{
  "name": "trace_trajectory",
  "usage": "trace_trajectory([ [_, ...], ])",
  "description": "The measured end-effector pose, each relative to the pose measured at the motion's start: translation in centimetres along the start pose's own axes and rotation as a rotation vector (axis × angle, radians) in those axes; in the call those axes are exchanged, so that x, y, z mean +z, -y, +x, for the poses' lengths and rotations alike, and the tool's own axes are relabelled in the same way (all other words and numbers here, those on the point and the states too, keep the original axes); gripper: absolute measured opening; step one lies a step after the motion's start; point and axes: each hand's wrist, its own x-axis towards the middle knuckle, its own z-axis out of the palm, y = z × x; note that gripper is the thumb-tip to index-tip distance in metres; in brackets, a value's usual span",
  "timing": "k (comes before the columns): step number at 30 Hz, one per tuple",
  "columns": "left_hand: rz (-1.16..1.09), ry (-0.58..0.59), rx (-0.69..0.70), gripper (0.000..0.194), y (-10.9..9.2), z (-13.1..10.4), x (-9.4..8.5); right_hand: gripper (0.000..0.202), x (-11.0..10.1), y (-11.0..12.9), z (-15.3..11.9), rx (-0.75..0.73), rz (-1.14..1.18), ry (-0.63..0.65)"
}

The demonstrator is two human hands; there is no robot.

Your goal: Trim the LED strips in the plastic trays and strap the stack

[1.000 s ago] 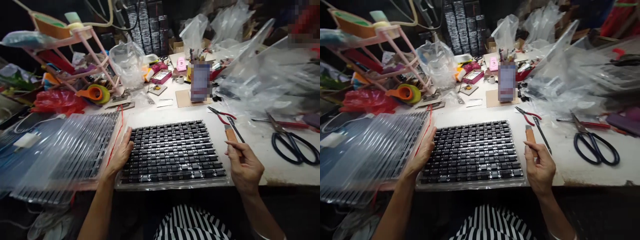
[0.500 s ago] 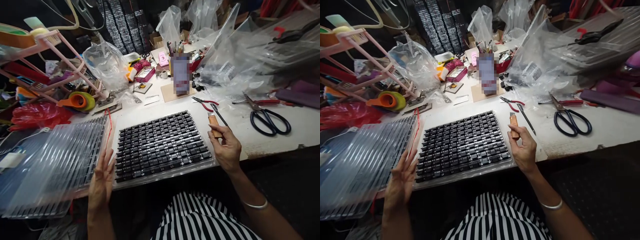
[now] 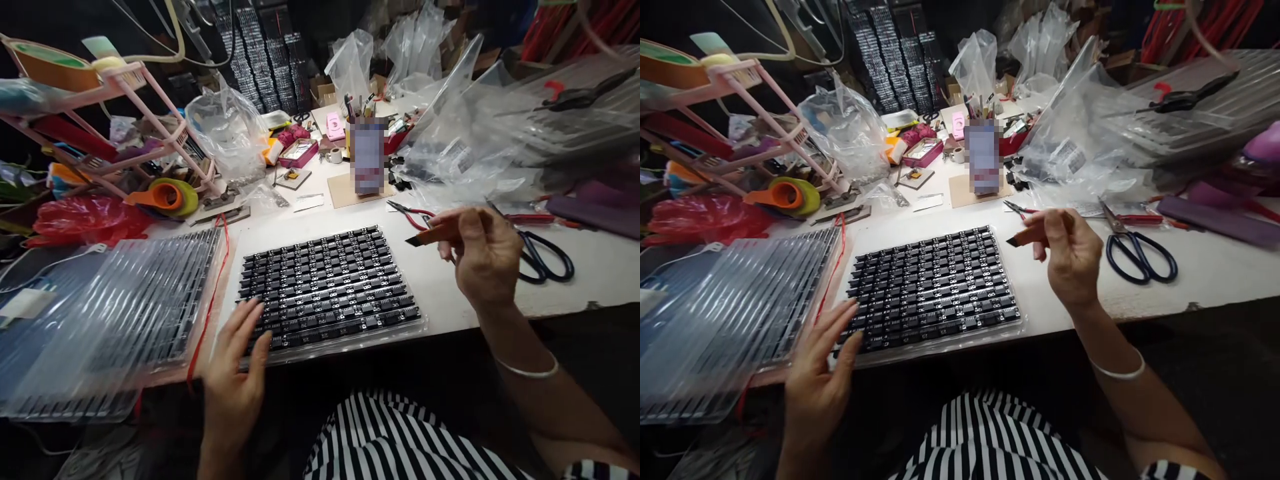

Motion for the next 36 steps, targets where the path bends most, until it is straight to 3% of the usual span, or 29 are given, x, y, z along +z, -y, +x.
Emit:
trace_trajectory([
  [5,0.050,0.192,0.305,0.035,-4.8,2.9,5.6,0.029,3.3,-0.4,6.0,0.177,0.288,0.490],
  [9,0.184,0.319,0.363,0.044,-6.7,4.7,9.6,0.050,5.0,-2.0,6.9,0.218,0.384,0.564],
  [13,0.267,0.350,0.347,0.055,-7.1,5.3,11.8,0.071,4.8,-3.2,5.4,0.315,0.413,0.634],
  [21,0.275,0.362,0.377,0.056,-7.0,5.2,12.7,0.049,4.9,-4.4,4.3,0.322,0.267,0.695],
  [36,0.349,0.327,0.421,0.056,-7.1,5.2,12.8,0.044,5.6,-4.7,3.8,0.288,0.195,0.697],
])
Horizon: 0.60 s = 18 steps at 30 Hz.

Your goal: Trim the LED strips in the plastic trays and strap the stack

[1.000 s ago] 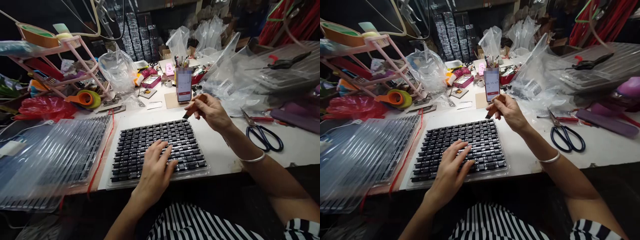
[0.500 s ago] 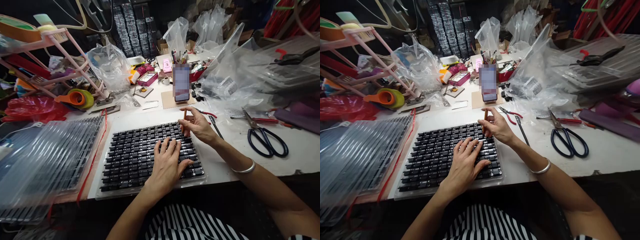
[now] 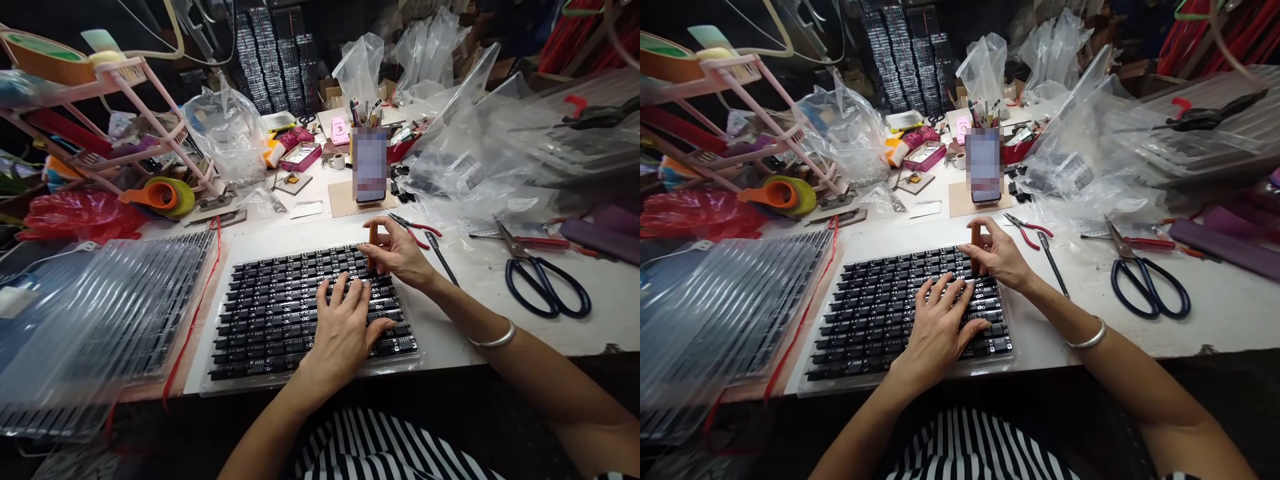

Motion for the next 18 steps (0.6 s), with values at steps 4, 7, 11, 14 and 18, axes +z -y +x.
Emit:
trace_trajectory([
  [4,0.003,0.001,0.001,0.056,0.0,0.1,0.0,0.042,0.8,-0.2,-0.2,-0.032,0.013,-0.017],
  [7,0.000,-0.001,0.003,0.055,0.1,0.1,0.0,0.039,1.0,-0.1,-0.4,-0.052,-0.018,-0.034],
  [11,-0.016,0.012,-0.001,0.052,0.1,0.0,-0.2,0.046,-0.1,0.7,-0.3,-0.086,0.005,-0.124],
  [14,-0.021,0.021,-0.001,0.052,0.2,0.0,-0.2,0.050,-1.4,1.4,0.1,-0.041,0.023,-0.167],
  [18,-0.017,0.022,-0.001,0.050,0.1,-0.1,-0.2,0.048,-2.1,1.6,0.3,0.051,0.034,-0.092],
])
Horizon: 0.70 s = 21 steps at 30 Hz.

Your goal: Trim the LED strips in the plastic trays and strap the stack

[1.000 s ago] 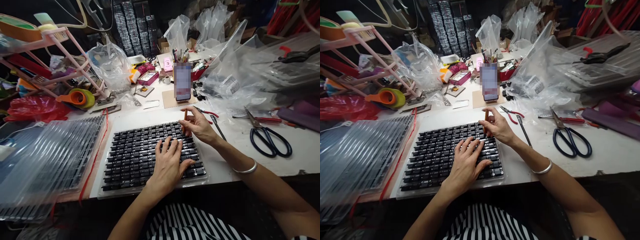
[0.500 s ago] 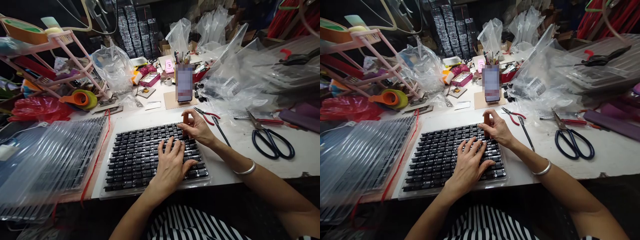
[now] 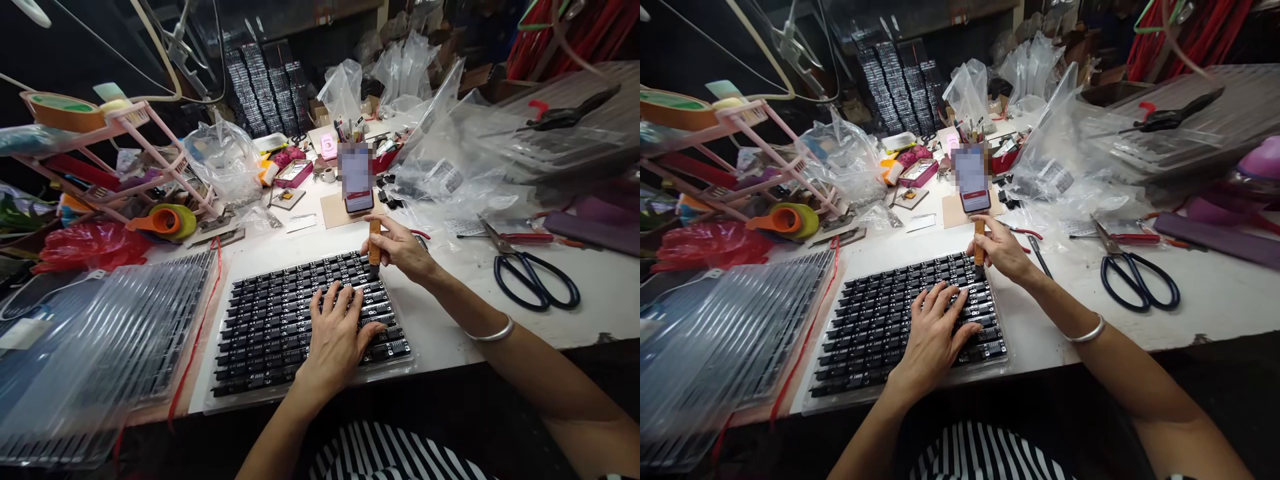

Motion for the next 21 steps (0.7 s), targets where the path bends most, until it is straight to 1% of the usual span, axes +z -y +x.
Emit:
trace_trajectory([
  [5,0.015,-0.003,-0.005,0.049,-0.06,0.04,-0.02,0.041,0.51,-0.60,-0.22,-0.003,-0.024,0.085],
  [12,0.034,-0.002,-0.006,0.048,-0.11,0.10,0.06,0.034,0.80,-0.88,-0.33,0.026,-0.098,0.104],
  [18,0.040,0.055,-0.017,0.048,-0.18,0.47,-0.14,0.028,0.62,-1.00,-0.19,0.095,-0.050,0.143],
  [21,0.030,0.097,-0.025,0.049,-0.49,0.64,-0.44,0.031,0.66,-0.91,-0.22,0.089,-0.059,0.138],
])
